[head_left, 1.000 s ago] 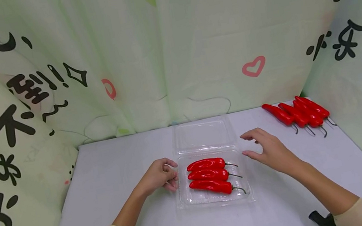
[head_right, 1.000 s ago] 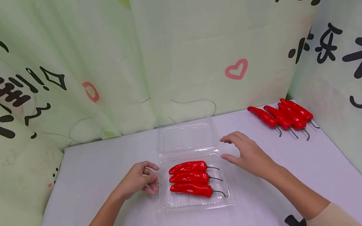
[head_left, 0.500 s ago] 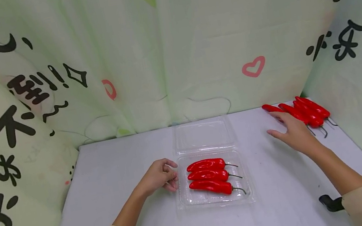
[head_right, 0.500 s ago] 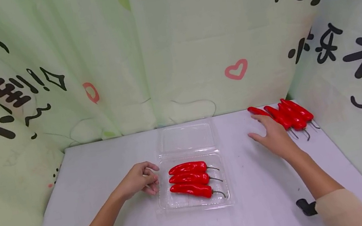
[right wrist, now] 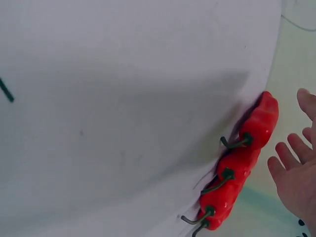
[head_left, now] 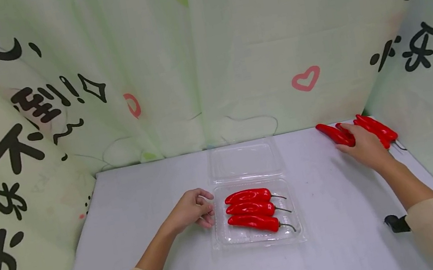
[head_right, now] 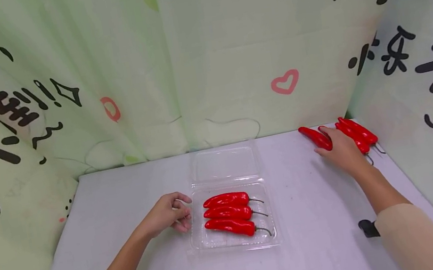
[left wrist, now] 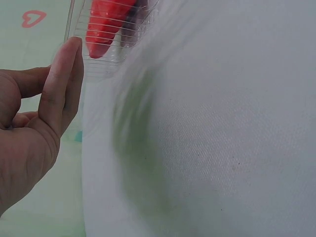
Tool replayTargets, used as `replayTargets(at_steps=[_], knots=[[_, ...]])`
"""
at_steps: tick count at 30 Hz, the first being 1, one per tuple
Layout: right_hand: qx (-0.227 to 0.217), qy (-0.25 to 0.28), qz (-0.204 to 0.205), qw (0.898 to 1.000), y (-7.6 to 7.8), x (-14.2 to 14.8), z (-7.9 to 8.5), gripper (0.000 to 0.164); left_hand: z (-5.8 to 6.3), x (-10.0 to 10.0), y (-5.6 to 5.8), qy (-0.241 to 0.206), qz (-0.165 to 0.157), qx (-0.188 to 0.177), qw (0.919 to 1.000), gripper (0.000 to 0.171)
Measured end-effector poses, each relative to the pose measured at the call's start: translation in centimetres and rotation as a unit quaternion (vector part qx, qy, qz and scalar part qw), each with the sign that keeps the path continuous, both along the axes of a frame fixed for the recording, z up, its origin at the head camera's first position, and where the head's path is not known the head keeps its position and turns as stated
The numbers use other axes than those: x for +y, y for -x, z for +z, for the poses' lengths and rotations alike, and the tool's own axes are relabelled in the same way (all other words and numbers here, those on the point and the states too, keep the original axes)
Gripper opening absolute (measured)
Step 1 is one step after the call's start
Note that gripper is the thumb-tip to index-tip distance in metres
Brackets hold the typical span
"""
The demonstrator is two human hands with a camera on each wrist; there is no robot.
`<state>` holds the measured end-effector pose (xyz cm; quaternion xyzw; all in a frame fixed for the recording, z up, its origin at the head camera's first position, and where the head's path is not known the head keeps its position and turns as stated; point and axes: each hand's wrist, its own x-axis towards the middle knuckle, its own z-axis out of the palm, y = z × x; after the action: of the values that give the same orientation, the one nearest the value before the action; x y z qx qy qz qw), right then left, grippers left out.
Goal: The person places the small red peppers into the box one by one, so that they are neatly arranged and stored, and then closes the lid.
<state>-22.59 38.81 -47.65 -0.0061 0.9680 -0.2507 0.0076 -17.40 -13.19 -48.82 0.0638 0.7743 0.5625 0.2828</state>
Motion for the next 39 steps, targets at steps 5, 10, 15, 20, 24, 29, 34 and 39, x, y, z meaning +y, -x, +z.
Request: replayTargets(at_steps=[5,10,15,20,24,29,34,39], knots=[[-0.025,-0.015,0.002,1.000,1.2,0.4,0.0,0.094,-0.1,0.1,0.2,0.004,-0.001,-0.002,1.0000,0.029],[-0.050,-0.031,0.006,0.998,2.3,0.7,-0.3,0.092,-0.1,0.2,0.2,0.007,0.001,-0.001,1.0000,0.029],[-0.075,-0.055,0.005,0.996,3.1,0.7,-0.7,0.093,-0.1,0.2,0.3,0.005,0.002,0.000,1.0000,0.029],[-0.091,-0.074,0.002,0.993,3.2,0.4,-1.3,0.090,-0.1,0.1,0.3,0.005,0.004,0.001,1.0000,0.029],[-0.102,-0.077,0.003,0.992,2.9,0.2,-1.7,0.085,-0.1,0.1,0.2,0.005,0.004,0.001,1.0000,0.029],[-0.088,-0.069,-0.004,0.994,2.7,0.3,-2.2,0.083,-0.2,0.0,0.3,0.004,0.002,0.003,1.0000,0.029],[-0.081,-0.058,-0.003,0.995,2.6,0.3,-2.4,0.082,-0.4,0.0,0.2,0.000,0.000,0.000,1.0000,0.029],[-0.075,-0.056,-0.013,0.996,2.4,0.1,-2.5,0.083,-0.4,-0.1,0.2,-0.005,0.000,-0.003,1.0000,0.030]])
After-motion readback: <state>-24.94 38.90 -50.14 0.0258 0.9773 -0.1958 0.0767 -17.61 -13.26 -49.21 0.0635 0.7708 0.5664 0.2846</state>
